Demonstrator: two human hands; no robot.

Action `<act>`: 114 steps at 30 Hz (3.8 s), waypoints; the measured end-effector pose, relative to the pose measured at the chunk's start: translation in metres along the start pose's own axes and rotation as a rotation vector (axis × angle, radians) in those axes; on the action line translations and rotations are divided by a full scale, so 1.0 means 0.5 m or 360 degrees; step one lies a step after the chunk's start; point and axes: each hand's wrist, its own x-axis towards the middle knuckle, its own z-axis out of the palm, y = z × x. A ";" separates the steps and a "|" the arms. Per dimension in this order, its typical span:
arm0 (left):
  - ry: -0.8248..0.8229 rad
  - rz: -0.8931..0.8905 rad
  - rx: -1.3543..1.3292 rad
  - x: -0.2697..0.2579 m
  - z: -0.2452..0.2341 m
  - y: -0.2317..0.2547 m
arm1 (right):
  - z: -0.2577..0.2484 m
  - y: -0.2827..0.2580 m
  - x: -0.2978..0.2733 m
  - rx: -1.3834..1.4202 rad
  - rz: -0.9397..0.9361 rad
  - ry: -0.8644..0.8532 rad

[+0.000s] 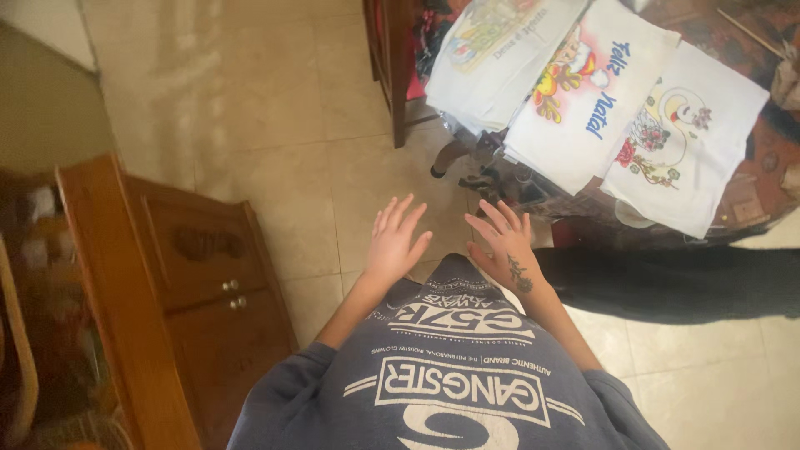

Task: The person folds several printed cloths on a table and places them into a wooden drawer. The person handles each cloth individually, folding it neatly and stacking it inside the drawer.

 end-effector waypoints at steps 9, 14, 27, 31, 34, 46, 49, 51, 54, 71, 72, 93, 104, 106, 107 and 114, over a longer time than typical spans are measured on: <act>-0.0189 0.0147 -0.0134 0.105 -0.007 -0.026 | -0.011 0.016 0.052 0.0059 0.0235 0.0103; -0.0257 0.0140 -0.0143 0.160 0.007 -0.028 | -0.014 0.045 0.082 0.0073 0.0293 0.0088; -0.0240 0.0150 -0.0023 0.421 0.085 -0.023 | -0.057 0.251 0.271 0.0184 0.0202 0.0179; -0.0187 0.0139 -0.0041 0.517 0.103 -0.002 | -0.088 0.313 0.333 0.0261 0.0161 0.0223; -0.0133 0.0165 -0.0074 0.564 0.116 0.016 | -0.106 0.353 0.366 0.0287 0.0141 0.0225; -0.0148 0.0186 -0.0201 0.658 0.146 0.021 | -0.116 0.421 0.434 0.0424 0.0143 0.0248; -0.0187 0.0152 -0.0258 0.684 0.142 0.002 | -0.110 0.418 0.448 0.0435 0.0213 0.0245; -0.0207 0.0164 -0.0266 0.706 0.142 -0.018 | -0.102 0.417 0.459 0.0495 0.0378 0.0174; -0.0262 0.0167 -0.0312 0.736 0.145 -0.053 | -0.088 0.413 0.474 0.0429 0.0400 0.0254; -0.0590 -0.0181 -0.0068 0.964 0.248 -0.177 | 0.051 0.508 0.561 0.0370 0.0840 0.0380; -0.0634 -0.0195 -0.0096 0.969 0.257 -0.180 | 0.059 0.513 0.565 0.0317 0.0832 0.0373; -0.0486 -0.0587 -0.0484 1.028 0.325 -0.252 | 0.108 0.572 0.606 0.0780 0.1248 0.0479; -0.0821 -0.0860 -0.1751 1.038 0.250 -0.203 | 0.087 0.561 0.622 0.2056 0.1456 0.0791; -0.0814 -0.0786 -0.1900 1.042 0.227 -0.184 | 0.058 0.558 0.631 0.2467 0.1452 0.0800; -0.0824 -0.0746 -0.1972 1.044 0.216 -0.178 | 0.041 0.557 0.633 0.2678 0.1410 0.0752; -0.0850 -0.0614 -0.2116 1.053 0.183 -0.155 | -0.017 0.554 0.644 0.2726 0.1576 0.0435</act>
